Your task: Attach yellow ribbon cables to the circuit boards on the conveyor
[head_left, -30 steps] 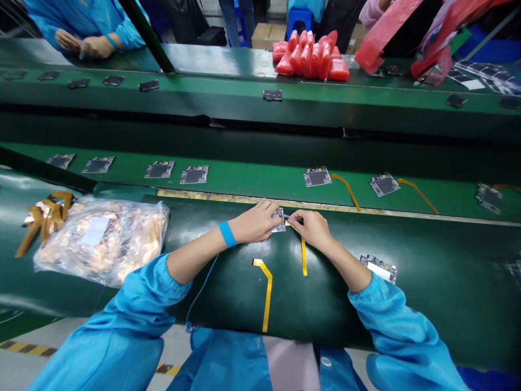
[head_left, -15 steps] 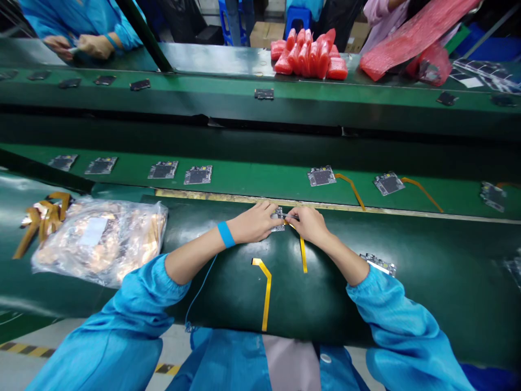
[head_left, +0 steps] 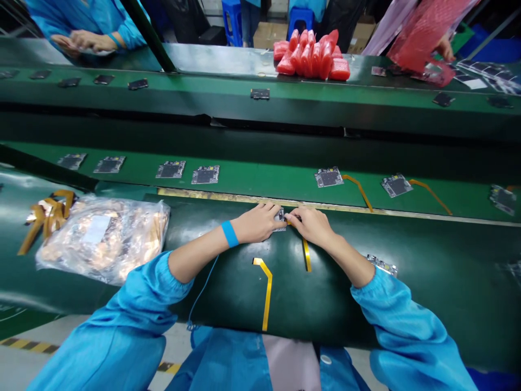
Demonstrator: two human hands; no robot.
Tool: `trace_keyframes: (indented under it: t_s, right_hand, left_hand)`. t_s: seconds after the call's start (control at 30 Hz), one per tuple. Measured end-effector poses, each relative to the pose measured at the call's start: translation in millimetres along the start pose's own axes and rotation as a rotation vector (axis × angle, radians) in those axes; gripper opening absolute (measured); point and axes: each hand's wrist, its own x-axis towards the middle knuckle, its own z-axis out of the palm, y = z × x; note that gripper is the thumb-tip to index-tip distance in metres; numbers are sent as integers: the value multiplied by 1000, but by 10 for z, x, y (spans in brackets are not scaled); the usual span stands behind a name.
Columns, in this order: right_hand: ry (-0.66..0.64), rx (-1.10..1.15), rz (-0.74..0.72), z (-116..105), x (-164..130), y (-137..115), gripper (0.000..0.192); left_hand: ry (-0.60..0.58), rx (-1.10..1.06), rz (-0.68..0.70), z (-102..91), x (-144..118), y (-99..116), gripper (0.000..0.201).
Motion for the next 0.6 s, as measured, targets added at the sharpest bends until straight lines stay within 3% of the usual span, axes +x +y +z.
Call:
trace_keyframes:
  t_s: [0.07,0.3,0.47,0.6]
  right_hand:
    - [9,-5,-44,-16,-2,1,35]
    - [-33,8,-76,25,71,10,12]
    - [-45,-78,-128,14,87,31,12]
    - [0,-16,-108,24,58,91,16]
  left_hand:
    - [14,-20,-3,1,0,-2,35]
    - [27,-32,5,0,-1,-15,35]
    - [10,8,9,-6,-1,-21,36]
    - [10,33,11,28,4,-51,43]
